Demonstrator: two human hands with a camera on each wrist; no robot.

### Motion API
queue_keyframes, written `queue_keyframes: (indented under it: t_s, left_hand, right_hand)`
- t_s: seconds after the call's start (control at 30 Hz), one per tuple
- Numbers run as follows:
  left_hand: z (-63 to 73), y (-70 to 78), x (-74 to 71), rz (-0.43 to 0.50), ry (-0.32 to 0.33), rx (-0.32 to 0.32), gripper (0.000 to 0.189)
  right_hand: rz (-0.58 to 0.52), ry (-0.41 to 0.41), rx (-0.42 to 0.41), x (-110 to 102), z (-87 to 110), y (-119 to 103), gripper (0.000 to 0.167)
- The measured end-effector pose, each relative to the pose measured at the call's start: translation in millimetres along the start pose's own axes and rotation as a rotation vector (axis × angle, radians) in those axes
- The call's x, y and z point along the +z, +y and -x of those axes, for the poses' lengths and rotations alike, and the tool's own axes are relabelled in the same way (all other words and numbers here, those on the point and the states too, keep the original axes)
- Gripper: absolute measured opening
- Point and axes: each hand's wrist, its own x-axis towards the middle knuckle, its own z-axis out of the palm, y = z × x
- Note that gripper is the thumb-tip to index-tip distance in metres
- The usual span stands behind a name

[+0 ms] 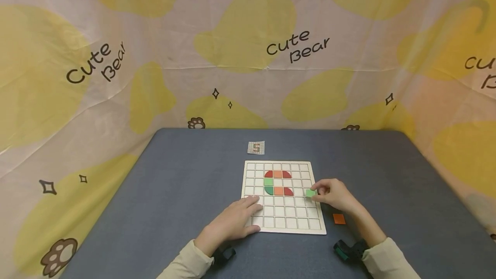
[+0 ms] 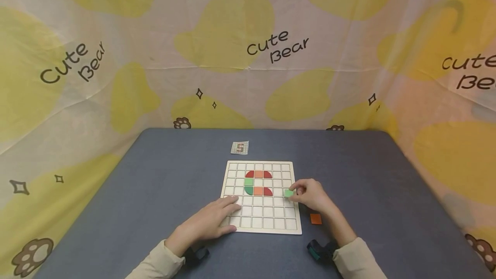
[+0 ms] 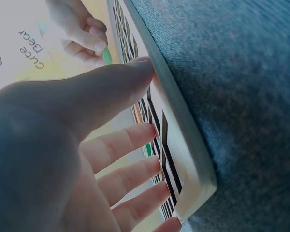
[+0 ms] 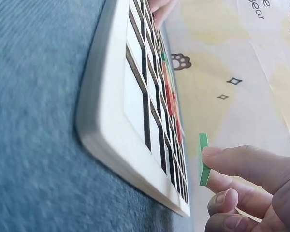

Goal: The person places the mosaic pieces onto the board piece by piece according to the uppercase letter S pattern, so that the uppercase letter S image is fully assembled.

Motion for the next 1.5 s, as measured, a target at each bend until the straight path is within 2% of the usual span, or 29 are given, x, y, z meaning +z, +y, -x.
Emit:
queue_keyframes:
  t_s: [0.37, 0.67, 1.23, 1.5]
  left_hand:
    - [-1.5, -1.8, 2.8, -0.009, -0.004, 0.002, 0.05]
    - [-1.7, -2.3, 3.6, 0.005, -0.015, -0.011, 0.051]
    - [-0.9, -0.8, 1.5, 0.009, -0.013, -0.014, 0.05]
    - [-0.8, -0.8, 2.2, 0.006, -0.018, -0.015, 0.051]
  right_hand:
    - [-0.001, -0.029, -0.039, 8, -1.7, -5, 0.021]
    - [-0.041, -0.044, -0.017, 16, -4.6, -9, 0.023]
    - [0.003, -0.057, -0.077, 28, -7.3, -20, 0.021]
    - [0.003, -0.062, -0.055, 33, -9.6, -23, 0.021]
